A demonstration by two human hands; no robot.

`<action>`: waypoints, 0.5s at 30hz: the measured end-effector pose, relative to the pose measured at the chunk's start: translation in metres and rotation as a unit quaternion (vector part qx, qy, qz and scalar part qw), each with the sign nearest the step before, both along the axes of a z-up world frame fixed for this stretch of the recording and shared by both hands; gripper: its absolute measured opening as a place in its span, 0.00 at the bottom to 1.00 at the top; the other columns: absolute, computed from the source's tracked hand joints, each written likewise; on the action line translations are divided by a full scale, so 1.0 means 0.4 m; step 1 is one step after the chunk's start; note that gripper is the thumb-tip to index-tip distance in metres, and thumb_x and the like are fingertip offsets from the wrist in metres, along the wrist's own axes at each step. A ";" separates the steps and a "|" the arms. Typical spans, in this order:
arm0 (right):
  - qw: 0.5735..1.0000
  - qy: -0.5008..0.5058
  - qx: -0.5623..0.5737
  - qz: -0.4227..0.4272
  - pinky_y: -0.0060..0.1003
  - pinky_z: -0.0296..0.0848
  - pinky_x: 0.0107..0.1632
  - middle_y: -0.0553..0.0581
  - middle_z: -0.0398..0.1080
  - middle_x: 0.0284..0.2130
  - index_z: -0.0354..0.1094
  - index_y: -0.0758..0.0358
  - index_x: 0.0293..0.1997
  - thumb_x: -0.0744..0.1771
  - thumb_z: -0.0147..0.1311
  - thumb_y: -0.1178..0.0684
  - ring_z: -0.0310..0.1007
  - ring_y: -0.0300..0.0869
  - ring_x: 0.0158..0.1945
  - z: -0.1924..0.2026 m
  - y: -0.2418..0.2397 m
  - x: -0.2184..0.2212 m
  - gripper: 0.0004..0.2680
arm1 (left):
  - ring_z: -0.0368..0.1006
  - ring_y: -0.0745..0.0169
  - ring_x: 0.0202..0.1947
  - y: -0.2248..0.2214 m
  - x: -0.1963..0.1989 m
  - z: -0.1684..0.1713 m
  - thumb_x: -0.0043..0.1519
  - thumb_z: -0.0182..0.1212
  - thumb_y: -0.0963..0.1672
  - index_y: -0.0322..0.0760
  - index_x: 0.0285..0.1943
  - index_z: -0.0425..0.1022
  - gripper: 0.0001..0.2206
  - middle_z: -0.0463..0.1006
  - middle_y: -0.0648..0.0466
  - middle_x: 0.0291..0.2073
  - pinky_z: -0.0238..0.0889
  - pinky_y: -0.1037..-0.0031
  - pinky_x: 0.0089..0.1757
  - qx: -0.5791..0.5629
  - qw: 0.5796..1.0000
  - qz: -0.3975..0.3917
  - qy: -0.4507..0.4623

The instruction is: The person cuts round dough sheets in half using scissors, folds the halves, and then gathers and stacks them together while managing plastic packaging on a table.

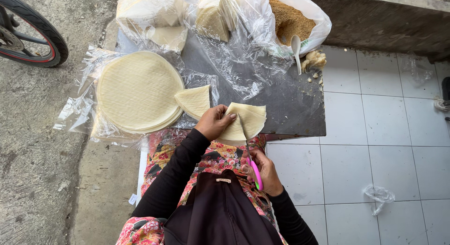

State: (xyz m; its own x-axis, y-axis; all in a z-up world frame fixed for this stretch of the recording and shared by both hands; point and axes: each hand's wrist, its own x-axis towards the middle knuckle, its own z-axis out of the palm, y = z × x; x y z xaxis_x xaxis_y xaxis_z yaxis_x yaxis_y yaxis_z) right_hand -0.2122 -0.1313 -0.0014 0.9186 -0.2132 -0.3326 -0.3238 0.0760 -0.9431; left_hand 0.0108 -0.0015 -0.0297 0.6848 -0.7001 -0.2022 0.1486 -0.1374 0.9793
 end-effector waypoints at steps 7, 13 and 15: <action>0.995 -0.045 -0.035 0.083 0.24 0.73 0.34 0.51 0.72 0.31 0.67 0.67 0.56 0.68 0.58 0.41 0.71 0.29 0.30 0.009 -0.033 0.028 0.18 | 0.74 0.75 0.31 -0.003 -0.002 -0.001 0.66 0.62 0.47 0.27 0.49 0.76 0.14 0.82 0.55 0.33 0.70 0.78 0.35 -0.017 0.999 -0.030 0.032; 0.999 -0.014 -0.011 0.044 0.26 0.71 0.28 0.51 0.72 0.31 0.68 0.68 0.50 0.66 0.62 0.46 0.68 0.31 0.27 -0.002 -0.023 0.045 0.16 | 0.75 0.75 0.31 0.006 0.005 -0.007 0.66 0.61 0.47 0.27 0.48 0.75 0.14 0.81 0.55 0.33 0.71 0.79 0.34 -0.032 0.999 -0.026 0.034; 0.998 -0.001 -0.055 0.036 0.25 0.70 0.28 0.51 0.72 0.29 0.69 0.68 0.47 0.65 0.62 0.47 0.69 0.30 0.27 -0.003 -0.018 0.044 0.14 | 0.74 0.74 0.31 0.004 0.006 -0.012 0.67 0.62 0.46 0.27 0.48 0.75 0.14 0.81 0.54 0.32 0.70 0.78 0.34 -0.022 0.999 -0.025 0.035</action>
State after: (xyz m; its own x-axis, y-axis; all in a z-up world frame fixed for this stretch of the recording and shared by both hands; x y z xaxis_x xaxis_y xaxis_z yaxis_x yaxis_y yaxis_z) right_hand -0.1946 -0.1384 -0.0025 0.9334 -0.1817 -0.3095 -0.3233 -0.0514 -0.9449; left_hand 0.0130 0.0001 -0.0346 0.6345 -0.7420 -0.2165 0.2112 -0.1029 0.9720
